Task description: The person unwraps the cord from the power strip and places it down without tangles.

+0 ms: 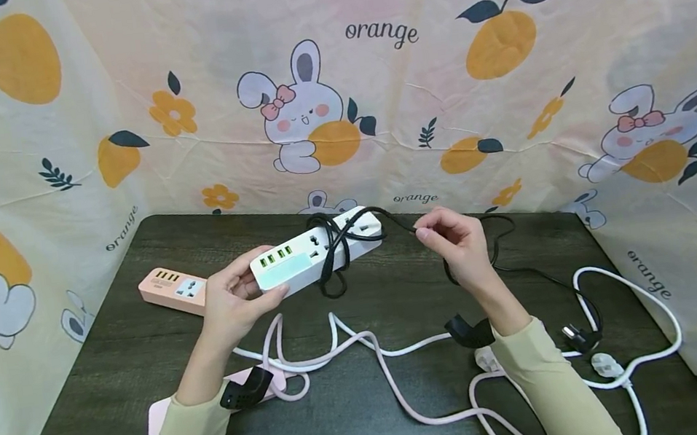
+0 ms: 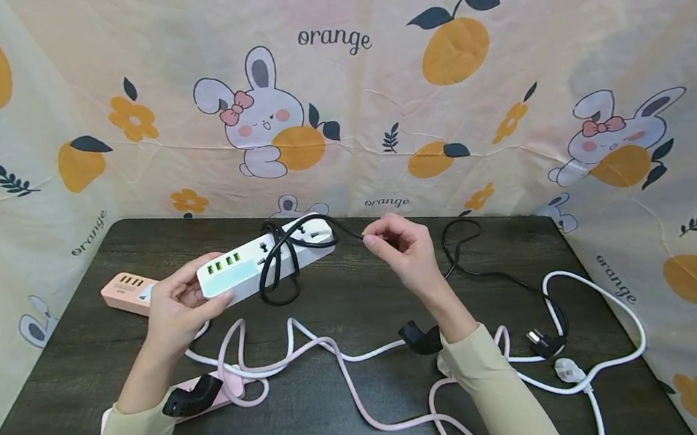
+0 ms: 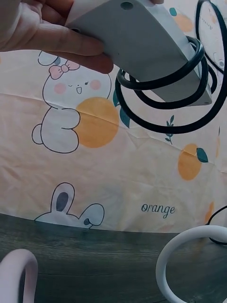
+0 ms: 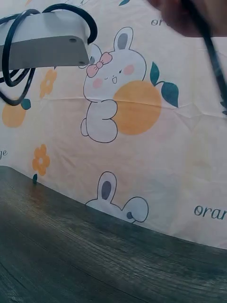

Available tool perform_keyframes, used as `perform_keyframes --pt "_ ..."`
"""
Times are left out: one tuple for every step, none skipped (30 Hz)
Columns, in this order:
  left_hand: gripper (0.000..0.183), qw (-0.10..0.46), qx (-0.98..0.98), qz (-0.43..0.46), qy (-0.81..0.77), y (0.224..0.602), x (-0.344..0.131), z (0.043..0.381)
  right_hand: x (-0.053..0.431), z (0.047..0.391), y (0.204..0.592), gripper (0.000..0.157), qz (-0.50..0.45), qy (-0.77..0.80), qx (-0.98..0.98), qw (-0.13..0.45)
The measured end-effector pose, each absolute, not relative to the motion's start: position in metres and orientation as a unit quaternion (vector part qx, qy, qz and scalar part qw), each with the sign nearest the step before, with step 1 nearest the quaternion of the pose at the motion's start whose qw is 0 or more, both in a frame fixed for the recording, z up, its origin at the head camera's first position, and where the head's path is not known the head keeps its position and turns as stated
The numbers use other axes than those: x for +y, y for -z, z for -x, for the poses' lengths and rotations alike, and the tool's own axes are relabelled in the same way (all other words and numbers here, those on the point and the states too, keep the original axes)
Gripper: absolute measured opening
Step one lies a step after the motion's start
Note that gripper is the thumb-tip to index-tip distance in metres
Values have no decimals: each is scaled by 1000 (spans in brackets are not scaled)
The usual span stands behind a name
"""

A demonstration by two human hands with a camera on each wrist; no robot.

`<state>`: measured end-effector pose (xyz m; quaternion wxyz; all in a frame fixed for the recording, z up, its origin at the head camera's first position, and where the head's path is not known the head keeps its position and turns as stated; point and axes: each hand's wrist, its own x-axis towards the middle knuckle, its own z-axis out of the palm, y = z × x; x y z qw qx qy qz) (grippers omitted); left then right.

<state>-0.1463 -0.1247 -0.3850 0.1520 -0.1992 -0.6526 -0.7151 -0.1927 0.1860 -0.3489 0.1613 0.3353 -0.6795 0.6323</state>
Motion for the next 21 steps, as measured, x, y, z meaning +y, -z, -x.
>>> perform_keyframes --pt "50 152 -653 200 715 385 -124 146 187 192 349 13 -351 -629 -678 147" --pt "50 152 -651 201 716 384 -124 147 188 191 350 13 -365 -625 -677 131" --pt "50 152 -650 202 716 384 -124 147 188 190 352 12 -378 -621 -677 115" --pt "50 151 -649 201 718 384 -124 147 189 190 354 11 -391 -616 -676 98" --pt "50 150 -648 201 719 384 -124 147 190 190 355 10 -402 -611 -677 81" --pt "50 149 -646 202 721 384 -123 147 191 190 357 9 -409 -606 -680 64" --pt "50 150 -645 202 722 384 -123 147 191 190 358 9 -413 -601 -683 44" --pt "50 152 -645 202 722 385 -123 146 192 190 360 10 -416 -594 -688 23" --pt "49 153 -644 202 722 385 -123 146 193 190 361 12 -419 -584 -695 2" --pt "49 156 -643 202 722 385 -123 147 193 189 363 14 -419 -572 -705 -19" --pt "49 158 -642 202 722 385 -124 147 193 189 364 16 -419 -558 -715 -39" --pt "49 161 -641 202 722 385 -124 147 193 189 366 16 -418 -544 -725 -59" --pt "49 164 -640 202 723 385 -124 147 193 189 367 15 -414 -529 -737 -78" --pt "49 165 -640 202 723 384 -124 147 193 189 369 14 -405 -512 -752 -93" --pt "49 166 -638 202 724 384 -124 146 193 189 370 13 -394 -495 -767 -105" --pt "49 166 -636 203 725 384 -124 146 192 190 372 11 -383 -477 -783 -112" --pt "49 166 -635 203 726 384 -124 146 192 191 374 10 -369 -459 -799 -117" --pt "49 167 -635 204 726 384 -124 146 191 192 376 10 -355 -441 -816 -119" --pt "49 166 -634 204 727 384 -124 146 190 194 377 10 -338 -422 -834 -116" --pt "49 166 -633 205 728 384 -124 146 190 196 379 11 -322 -403 -850 -109" --pt "49 165 -632 206 728 383 -124 146 189 198 380 11 -307 -383 -866 -97"
